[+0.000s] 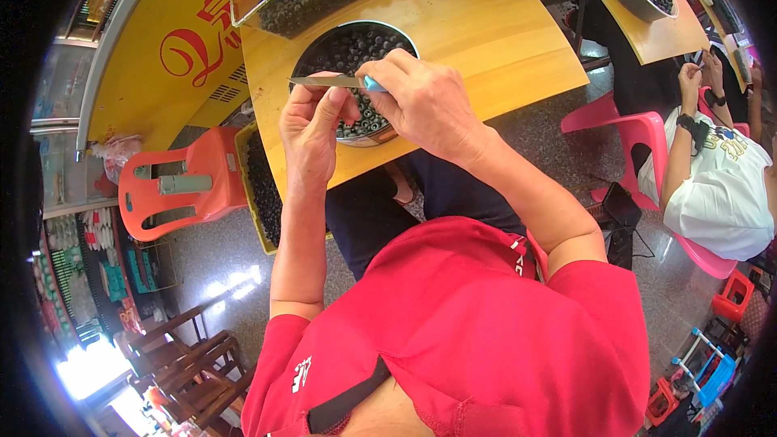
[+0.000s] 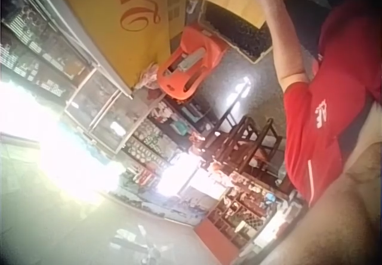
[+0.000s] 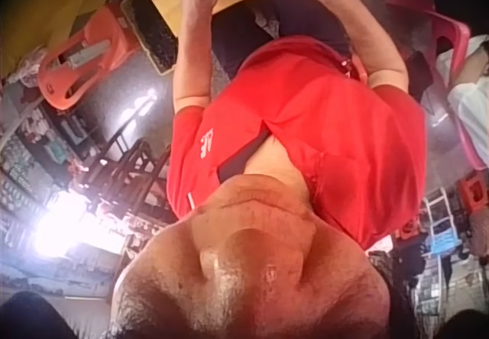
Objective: The person is using a paring knife to pit small black fruits and place them into a metal bowl.
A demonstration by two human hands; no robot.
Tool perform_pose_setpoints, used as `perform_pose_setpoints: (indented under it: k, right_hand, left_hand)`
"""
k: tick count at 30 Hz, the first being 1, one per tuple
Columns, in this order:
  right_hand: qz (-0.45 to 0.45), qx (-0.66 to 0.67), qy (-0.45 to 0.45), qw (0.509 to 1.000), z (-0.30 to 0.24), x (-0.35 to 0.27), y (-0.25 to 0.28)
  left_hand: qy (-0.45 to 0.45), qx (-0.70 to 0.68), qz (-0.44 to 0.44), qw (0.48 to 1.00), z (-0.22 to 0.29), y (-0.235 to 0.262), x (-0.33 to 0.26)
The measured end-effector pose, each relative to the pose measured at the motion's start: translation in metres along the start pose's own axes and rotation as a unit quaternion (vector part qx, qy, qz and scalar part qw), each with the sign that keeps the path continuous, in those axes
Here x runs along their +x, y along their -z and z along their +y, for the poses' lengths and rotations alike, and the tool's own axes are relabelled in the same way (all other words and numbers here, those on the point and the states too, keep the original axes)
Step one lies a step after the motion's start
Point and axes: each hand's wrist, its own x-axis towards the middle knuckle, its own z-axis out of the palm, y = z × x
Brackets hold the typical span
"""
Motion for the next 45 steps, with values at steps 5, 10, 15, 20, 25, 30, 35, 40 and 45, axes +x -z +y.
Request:
perform_pose_setpoints:
  k: [5,10,15,20,25,30,35,40,45]
  right_hand:
    - [-0.008,-0.036,-0.019,0.999,0.003,0.001,-0.003]
    - [-0.010,0.115,-0.069,0.991,0.001,0.010,-0.006]
    - [-0.104,0.313,-0.226,0.916,-0.016,0.019,0.000]
    - [-0.084,0.436,-0.242,0.862,-0.018,0.016,-0.008]
    - [-0.102,0.449,-0.288,0.839,-0.016,0.013,-0.011]
    - [-0.037,0.426,-0.220,0.877,0.009,0.009,-0.002]
    - [-0.002,0.345,-0.320,0.882,0.042,-0.004,0.025]
    - [0.024,0.331,-0.371,0.867,0.064,-0.019,0.029]
    - [0.023,0.321,-0.379,0.868,0.063,-0.024,0.026]
  left_hand:
    - [-0.025,-0.052,0.010,0.998,0.008,-0.001,-0.007]
    - [-0.051,-0.032,0.018,0.998,0.011,0.005,-0.007]
    - [-0.057,0.034,0.041,0.997,0.006,0.008,-0.010]
    - [-0.090,0.052,0.022,0.994,0.009,0.007,-0.013]
    - [-0.095,0.056,0.022,0.994,0.016,0.013,-0.018]
    - [-0.147,0.137,0.157,0.967,0.027,0.067,-0.027]
    - [-0.075,0.244,0.269,0.929,0.014,0.169,-0.059]
    - [-0.106,0.435,0.279,0.849,0.016,0.155,-0.055]
    - [-0.104,0.454,-0.031,0.884,0.028,0.068,-0.002]
